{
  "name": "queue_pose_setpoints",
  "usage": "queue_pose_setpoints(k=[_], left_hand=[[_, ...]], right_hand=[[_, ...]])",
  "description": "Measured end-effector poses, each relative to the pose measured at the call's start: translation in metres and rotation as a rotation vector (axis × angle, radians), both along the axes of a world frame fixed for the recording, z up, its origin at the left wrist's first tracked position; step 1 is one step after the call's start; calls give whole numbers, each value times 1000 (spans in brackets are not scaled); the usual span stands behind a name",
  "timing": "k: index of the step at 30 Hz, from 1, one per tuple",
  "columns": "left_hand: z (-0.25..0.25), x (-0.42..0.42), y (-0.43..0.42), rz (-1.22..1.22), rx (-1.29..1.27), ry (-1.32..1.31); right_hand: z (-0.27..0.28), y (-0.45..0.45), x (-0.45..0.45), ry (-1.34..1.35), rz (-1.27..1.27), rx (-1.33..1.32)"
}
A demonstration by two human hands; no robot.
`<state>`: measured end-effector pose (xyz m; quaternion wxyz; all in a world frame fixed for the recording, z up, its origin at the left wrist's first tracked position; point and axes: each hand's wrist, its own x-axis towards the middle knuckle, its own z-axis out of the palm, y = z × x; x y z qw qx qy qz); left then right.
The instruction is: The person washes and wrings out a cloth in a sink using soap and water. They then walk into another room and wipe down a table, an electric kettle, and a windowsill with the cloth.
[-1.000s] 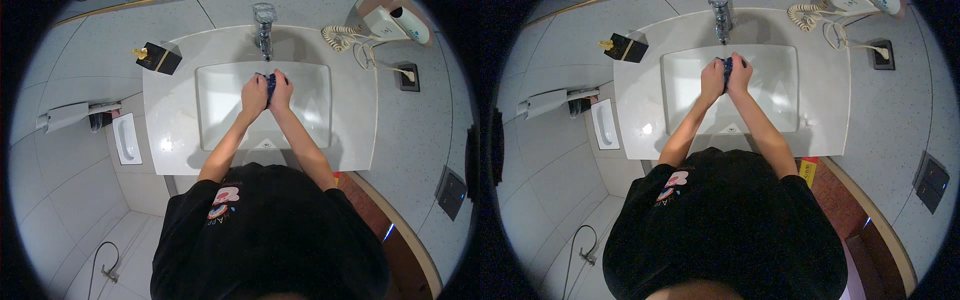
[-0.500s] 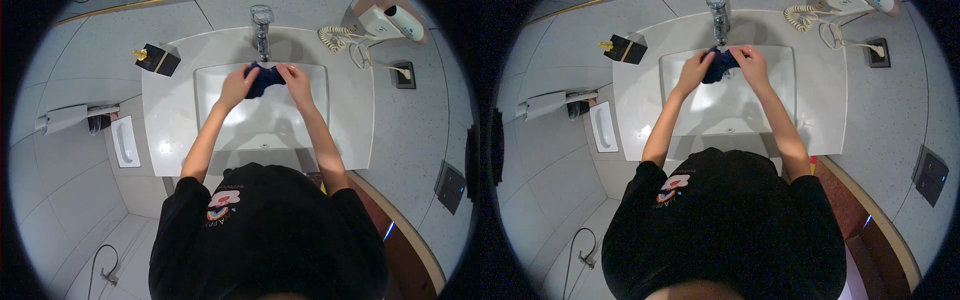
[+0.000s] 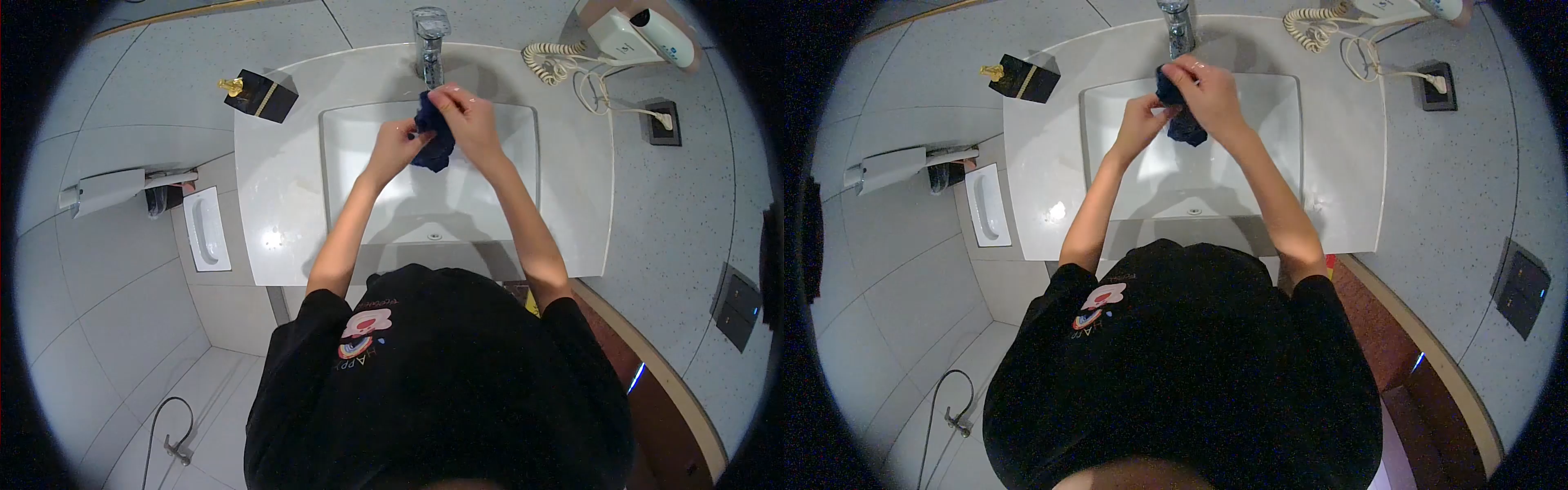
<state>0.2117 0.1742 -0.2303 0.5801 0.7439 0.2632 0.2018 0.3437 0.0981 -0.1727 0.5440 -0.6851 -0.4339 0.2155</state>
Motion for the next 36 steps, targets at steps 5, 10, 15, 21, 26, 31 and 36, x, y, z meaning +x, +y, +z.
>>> queue_pose_setpoints(k=[5, 10, 15, 21, 26, 31, 36], left_hand=[[24, 4, 32, -41, 276, 171], [17, 5, 42, -307, 527, 441], [-27, 2, 55, -175, 447, 615], [-22, 14, 53, 6, 109, 249], [19, 23, 26, -122, -313, -92], [19, 7, 0, 9, -267, 8], [-22, -17, -19, 629, -1137, 97]], right_hand=[[3, -11, 35, -318, -240, -104], [-5, -13, 49, 47, -233, -16], [1, -13, 65, 288, -238, 145], [-29, -29, 74, 381, -136, -48], [-111, -27, 18, 65, 24, -54], [-112, -15, -18, 523, -106, -93], [-72, -20, -41, 950, -207, 73]])
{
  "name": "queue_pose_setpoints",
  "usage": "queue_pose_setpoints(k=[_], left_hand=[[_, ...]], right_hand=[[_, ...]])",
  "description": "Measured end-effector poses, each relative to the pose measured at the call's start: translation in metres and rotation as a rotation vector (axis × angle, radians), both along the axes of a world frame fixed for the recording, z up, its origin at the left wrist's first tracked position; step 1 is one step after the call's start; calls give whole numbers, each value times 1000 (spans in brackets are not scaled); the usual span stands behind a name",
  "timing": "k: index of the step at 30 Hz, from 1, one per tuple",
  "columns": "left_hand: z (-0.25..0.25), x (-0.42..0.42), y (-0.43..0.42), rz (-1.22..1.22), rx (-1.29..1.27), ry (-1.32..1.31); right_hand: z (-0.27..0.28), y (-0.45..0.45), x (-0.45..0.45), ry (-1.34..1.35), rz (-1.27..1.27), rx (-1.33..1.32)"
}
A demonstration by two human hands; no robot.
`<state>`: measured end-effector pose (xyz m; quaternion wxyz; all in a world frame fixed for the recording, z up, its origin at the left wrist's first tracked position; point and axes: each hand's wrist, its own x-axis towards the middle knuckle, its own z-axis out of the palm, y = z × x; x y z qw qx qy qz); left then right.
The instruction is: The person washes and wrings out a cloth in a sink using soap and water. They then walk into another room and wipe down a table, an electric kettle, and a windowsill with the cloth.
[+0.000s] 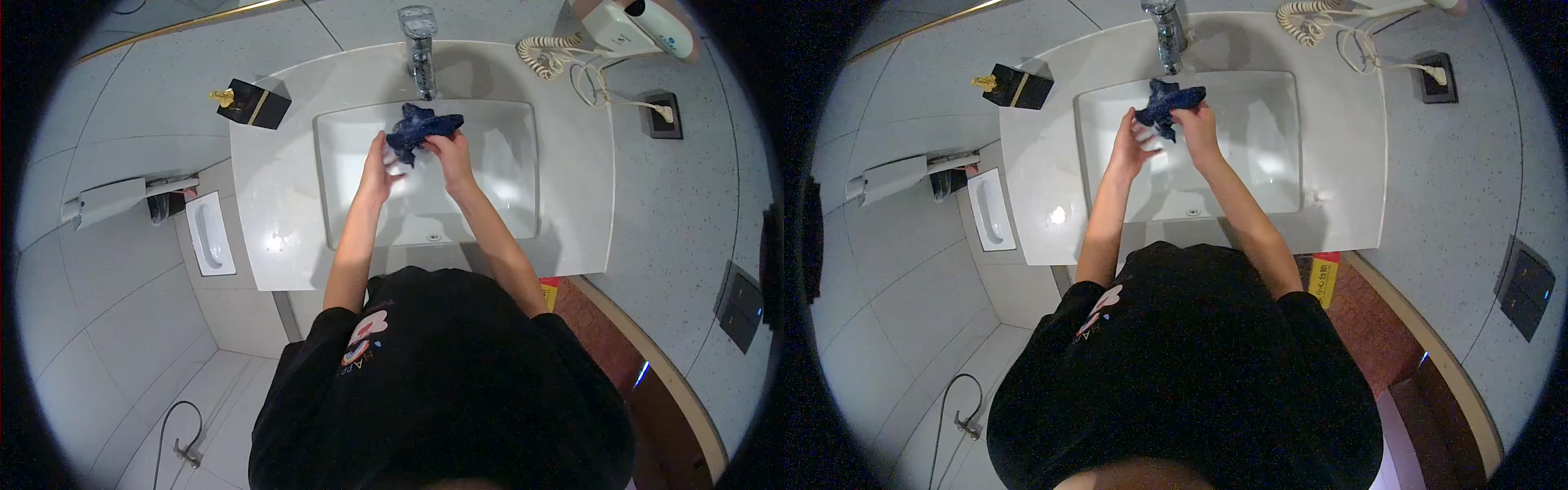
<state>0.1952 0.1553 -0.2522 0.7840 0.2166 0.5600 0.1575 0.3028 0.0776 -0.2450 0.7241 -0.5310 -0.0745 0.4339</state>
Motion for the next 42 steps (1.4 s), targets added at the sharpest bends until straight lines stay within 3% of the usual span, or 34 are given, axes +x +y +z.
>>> queue_pose_setpoints(k=[1, 5, 8, 9, 12, 13, 17, 20, 21, 22, 27, 30, 31, 34, 35, 38, 42], left_hand=[[-7, -4, 3, 35, -278, -236], [-39, 15, -1, 34, -110, -630], [-40, 31, -14, 219, -257, -482], [-37, 32, -19, 227, -250, -498], [-33, 35, -32, 297, -370, -527], [-31, 35, -36, 265, -370, -508], [-20, 25, -45, 155, -350, -433], [-16, 21, -44, 116, -240, -408], [-19, 25, -40, 130, -159, -398], [-22, 31, -35, 142, -80, -391], [-29, 42, -30, -43, 225, -317], [-20, 57, -41, -9, 403, -240], [-36, 52, -40, -178, 1009, -99], [-18, 47, -33, -571, 1211, 255], [7, 49, -31, -670, 1112, 377], [3, 47, -24, -843, 1227, 409], [-10, 40, -13, -1102, 1442, 418]], right_hand=[[4, -3, -2, 20, 17, 6], [7, -11, 3, -290, 114, -189], [-25, -4, 23, -576, -122, -345], [-54, -3, 36, -531, -113, -310], [-43, 1, 35, 233, 7, -149], [-16, -3, 34, 376, 154, -82], [-24, 3, 31, -30, 52, -142], [-18, 2, 32, -631, 54, -74], [-15, -2, 30, -603, 206, -160], [-19, 0, 21, -752, 115, -96], [22, -4, -2, -973, 53, -286], [17, -1, 5, -789, 36, -402], [9, 2, 7, -693, -14, -348], [-20, 7, 13, -457, -157, -289], [-25, 8, 14, -293, -165, -194], [-28, 10, 17, 101, -136, -258], [-43, 5, 21, 197, 32, -409]])
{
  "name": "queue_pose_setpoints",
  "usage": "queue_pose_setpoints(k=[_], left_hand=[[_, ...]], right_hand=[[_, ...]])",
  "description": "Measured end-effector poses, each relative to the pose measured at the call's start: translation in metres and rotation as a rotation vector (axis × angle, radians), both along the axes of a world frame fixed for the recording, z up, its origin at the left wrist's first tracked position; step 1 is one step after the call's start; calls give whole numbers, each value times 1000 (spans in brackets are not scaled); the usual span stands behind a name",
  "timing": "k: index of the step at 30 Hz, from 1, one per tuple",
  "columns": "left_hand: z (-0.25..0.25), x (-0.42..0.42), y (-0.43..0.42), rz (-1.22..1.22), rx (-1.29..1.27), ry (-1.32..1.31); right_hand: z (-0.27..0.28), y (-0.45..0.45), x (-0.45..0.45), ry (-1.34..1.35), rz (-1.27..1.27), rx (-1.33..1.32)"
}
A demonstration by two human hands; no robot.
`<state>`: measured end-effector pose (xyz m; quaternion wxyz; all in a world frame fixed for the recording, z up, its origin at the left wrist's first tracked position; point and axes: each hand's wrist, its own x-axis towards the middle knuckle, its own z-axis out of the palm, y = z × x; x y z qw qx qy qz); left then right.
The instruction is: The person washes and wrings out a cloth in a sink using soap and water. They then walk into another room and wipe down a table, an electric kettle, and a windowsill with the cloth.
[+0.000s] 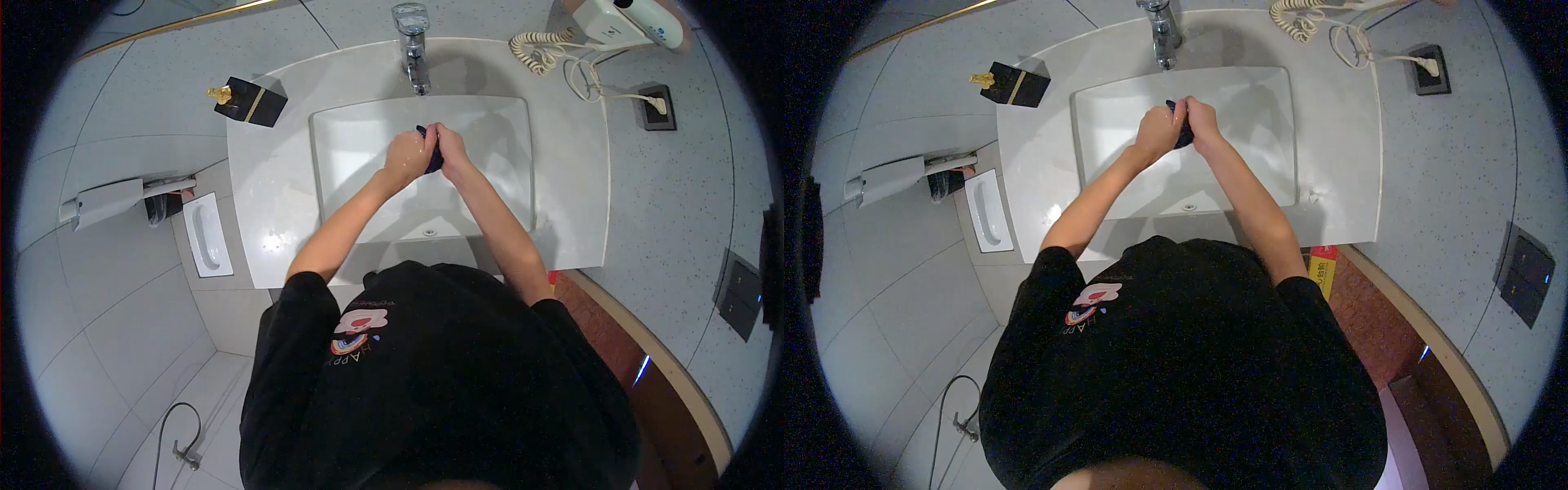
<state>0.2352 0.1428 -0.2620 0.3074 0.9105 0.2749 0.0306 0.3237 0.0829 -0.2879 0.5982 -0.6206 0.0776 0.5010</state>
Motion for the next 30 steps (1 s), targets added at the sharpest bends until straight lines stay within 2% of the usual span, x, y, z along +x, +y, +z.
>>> queue_pose_setpoints(k=[3, 6, 7, 9, 11, 12, 13, 16, 19, 22, 25, 28, 29, 30], left_hand=[[-30, -12, 16, -174, 38, 72], [-57, -16, 19, 40, -68, -176], [-68, -15, 23, 162, -272, -221], [-86, -8, 36, 404, -683, -307], [-82, -3, 35, 538, -1010, -440], [-75, 0, 36, 601, -1172, -505], [-45, 4, 33, 688, -1249, -420], [-49, 9, 32, 596, -1404, -594], [-59, 14, 35, 563, -1541, -693], [-28, 13, 33, 439, -1674, -669], [-14, 11, 24, 640, -1761, -691], [-15, -5, 22, 492, -1831, -634], [-15, -7, 17, 559, -1809, -536], [-11, -11, 7, 472, -1805, -488]], right_hand=[[-18, -5, 17, 238, 272, 127], [31, 3, 29, -226, 550, 70], [28, 7, 40, -858, 802, -54], [34, 15, 62, -1313, 569, -67], [71, 37, 82, -1196, 396, 195], [104, 44, 81, -1295, 362, 225], [135, 52, 78, -1392, 327, 254], [170, 74, 79, -1590, 418, 550], [136, 81, 83, -1831, 735, 453], [136, 59, 60, -1812, 677, 454], [125, 47, 57, -1737, 508, 500], [97, -6, 30, -1398, 221, 366], [70, -18, 14, -1195, 188, 385], [51, -30, 0, -988, 153, 396]])
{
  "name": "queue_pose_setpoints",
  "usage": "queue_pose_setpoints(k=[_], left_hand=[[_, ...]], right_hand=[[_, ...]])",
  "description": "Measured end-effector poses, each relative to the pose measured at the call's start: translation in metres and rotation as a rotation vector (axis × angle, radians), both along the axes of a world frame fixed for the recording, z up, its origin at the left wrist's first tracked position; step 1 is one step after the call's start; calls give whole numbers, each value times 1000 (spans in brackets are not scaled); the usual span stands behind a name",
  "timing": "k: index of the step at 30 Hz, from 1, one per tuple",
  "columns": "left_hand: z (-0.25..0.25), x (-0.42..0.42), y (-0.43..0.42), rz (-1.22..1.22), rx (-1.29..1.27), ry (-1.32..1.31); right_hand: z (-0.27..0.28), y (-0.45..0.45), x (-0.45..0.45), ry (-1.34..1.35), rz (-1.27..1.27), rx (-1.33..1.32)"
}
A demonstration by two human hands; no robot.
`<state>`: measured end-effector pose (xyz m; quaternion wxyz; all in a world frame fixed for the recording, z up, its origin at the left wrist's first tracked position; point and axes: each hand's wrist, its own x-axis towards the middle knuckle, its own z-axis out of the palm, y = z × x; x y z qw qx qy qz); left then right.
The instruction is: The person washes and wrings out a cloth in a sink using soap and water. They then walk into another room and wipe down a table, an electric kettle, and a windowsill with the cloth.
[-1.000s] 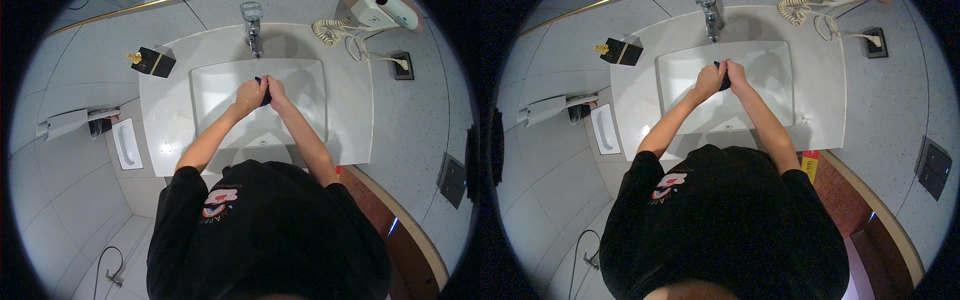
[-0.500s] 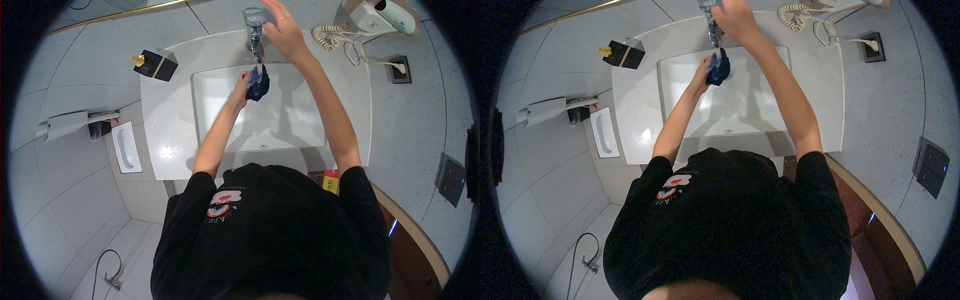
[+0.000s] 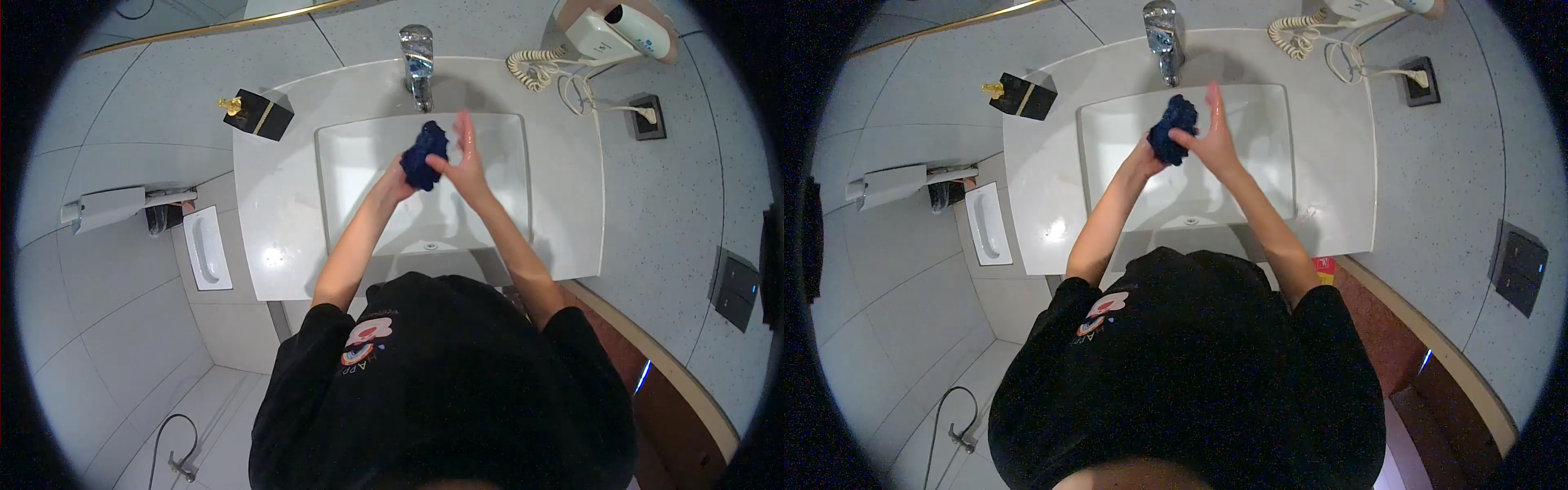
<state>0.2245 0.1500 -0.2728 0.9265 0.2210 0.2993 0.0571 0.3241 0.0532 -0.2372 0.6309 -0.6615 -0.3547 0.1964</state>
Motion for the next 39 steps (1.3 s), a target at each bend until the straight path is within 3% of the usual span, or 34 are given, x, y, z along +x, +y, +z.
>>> queue_pose_setpoints(k=[2, 3, 6, 7, 11, 14, 19, 22, 26, 27, 30, 34, 37, 39], left_hand=[[3, -1, -17, -118, -144, -119], [5, 5, -28, -90, -27, 130], [29, 17, -48, 16, -81, 51], [35, 22, -52, 67, -38, 23], [70, 30, -62, 178, -128, -30], [58, 34, -72, 342, 52, 75], [53, 31, -74, 404, 257, 31], [43, 37, -70, 422, 550, 61], [51, 34, -54, 281, 1158, 171], [65, 27, -52, 137, 1129, 287], [60, 27, -42, -5, 1442, 429], [52, 25, -29, -294, 1627, 421], [51, 25, -28, -213, 1634, 336], [51, 27, -31, -60, 1469, 310]], right_hand=[[1, -17, -11, 487, 185, -22], [-18, -19, -5, 417, 195, -13], [9, -26, -3, 488, 137, -9], [8, -23, 0, 251, 35, -52], [34, -18, 13, -67, -142, 5], [48, -21, 14, -368, -19, 28], [64, -21, -4, -342, -5, -20], [60, -9, -9, -279, -72, -22], [38, 4, -14, 190, -235, 58], [28, 6, -12, 334, -225, 113], [14, 12, -6, 845, -279, 231], [1, 15, 0, 1262, -346, 144], [4, 20, -4, 1173, -496, 150], [11, 22, -1, 847, -464, 85]])
